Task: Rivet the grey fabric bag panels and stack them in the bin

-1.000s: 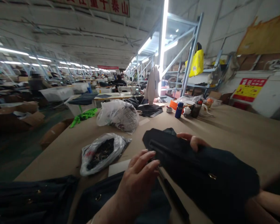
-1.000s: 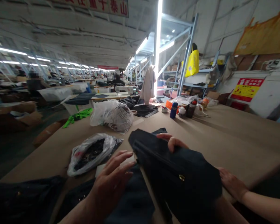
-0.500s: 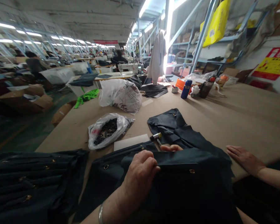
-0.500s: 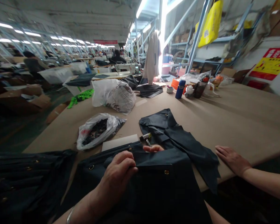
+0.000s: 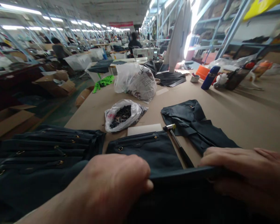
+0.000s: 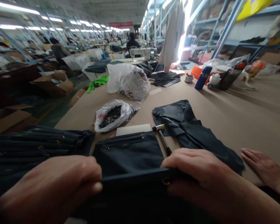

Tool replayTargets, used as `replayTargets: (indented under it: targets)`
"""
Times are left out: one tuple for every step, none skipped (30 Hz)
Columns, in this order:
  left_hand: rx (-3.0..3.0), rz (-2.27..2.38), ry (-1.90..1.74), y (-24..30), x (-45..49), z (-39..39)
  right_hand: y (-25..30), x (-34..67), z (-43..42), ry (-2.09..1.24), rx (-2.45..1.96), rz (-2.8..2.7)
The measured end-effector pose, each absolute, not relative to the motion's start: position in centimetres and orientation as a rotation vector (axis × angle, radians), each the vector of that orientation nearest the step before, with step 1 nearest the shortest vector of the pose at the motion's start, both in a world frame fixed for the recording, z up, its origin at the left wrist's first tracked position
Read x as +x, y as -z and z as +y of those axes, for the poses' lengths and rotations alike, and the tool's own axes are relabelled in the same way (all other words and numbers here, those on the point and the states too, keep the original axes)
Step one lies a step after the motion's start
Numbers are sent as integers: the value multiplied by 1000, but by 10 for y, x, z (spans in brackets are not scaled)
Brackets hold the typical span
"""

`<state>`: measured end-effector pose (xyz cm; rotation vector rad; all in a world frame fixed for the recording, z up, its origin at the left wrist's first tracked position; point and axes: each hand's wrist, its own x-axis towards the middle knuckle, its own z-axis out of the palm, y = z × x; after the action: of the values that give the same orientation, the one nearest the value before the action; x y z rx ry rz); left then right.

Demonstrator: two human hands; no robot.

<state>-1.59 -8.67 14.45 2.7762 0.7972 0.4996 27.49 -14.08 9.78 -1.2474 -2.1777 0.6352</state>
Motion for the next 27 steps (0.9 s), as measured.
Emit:
replayTargets:
  targets:
    - [2687,902,-405,-139,-20,-76,-94,266,-125,-793,-1248,-2160]
    - [2599,1000,-313,-130,-22,-64,-84,259,-109,-917,-1272,-2126]
    - [2518,1092,-219,-118,-25,-50,-69,251,-93,-980,-1319,-2093]
    - [2463,1170,-148,-103,-26,-36,-52,244,-77,-966,-1381,-2088]
    - [2428,1255,-71,-86,-27,-23,-34,237,-63,-882,-1449,-2119]
    - [2412,1328,0,-69,-28,-10,-17,229,-50,-781,-1519,-2170]
    - [2410,1391,61,-52,-29,2,-1,221,-38,-667,-1589,-2224]
    - [2420,1444,109,-36,-30,12,12,214,-28,-572,-1650,-2268]
    - [2436,1486,141,-23,-30,20,23,208,-19,-509,-1702,-2300]
    - [2453,1518,165,-11,-31,27,31,203,-11,-477,-1748,-2317]
    - [2471,1548,184,-2,-31,32,38,200,-4,-469,-1789,-2319]
    - [2489,1574,204,5,-31,36,43,198,2,-483,-1821,-2313]
    - [2507,1593,229,9,-31,39,47,197,6,-507,-1842,-2306]
    - [2525,1606,257,12,-31,41,51,197,10,-535,-1858,-2298]
    - [2545,1615,284,14,-31,43,54,198,13,-561,-1865,-2291]
    - [2564,1619,303,15,-31,43,56,199,15,-579,-1862,-2285]
    - [2579,1614,323,15,-31,43,57,201,16,-592,-1853,-2280]
    - [2590,1605,343,14,-30,43,58,202,18,-601,-1845,-2275]
    - [2617,1601,353,12,-28,41,59,203,19,-603,-1843,-2267]
    - [2668,1602,348,10,-25,38,59,204,19,-598,-1847,-2256]
    - [2743,1606,324,8,-20,34,59,204,20,-590,-1856,-2241]
    - [2835,1600,277,7,-15,29,60,204,20,-581,-1868,-2225]
    - [2935,1570,203,7,-9,24,60,204,20,-570,-1881,-2207]
    - [3020,1506,110,9,-2,17,60,203,19,-555,-1894,-2188]
    - [3072,1406,27,12,4,11,60,202,18,-539,-1905,-2170]
    - [3087,1302,-36,18,9,5,60,201,16,-521,-1919,-2155]
    - [3084,1213,-89,26,12,0,60,201,14,-507,-1930,-2138]
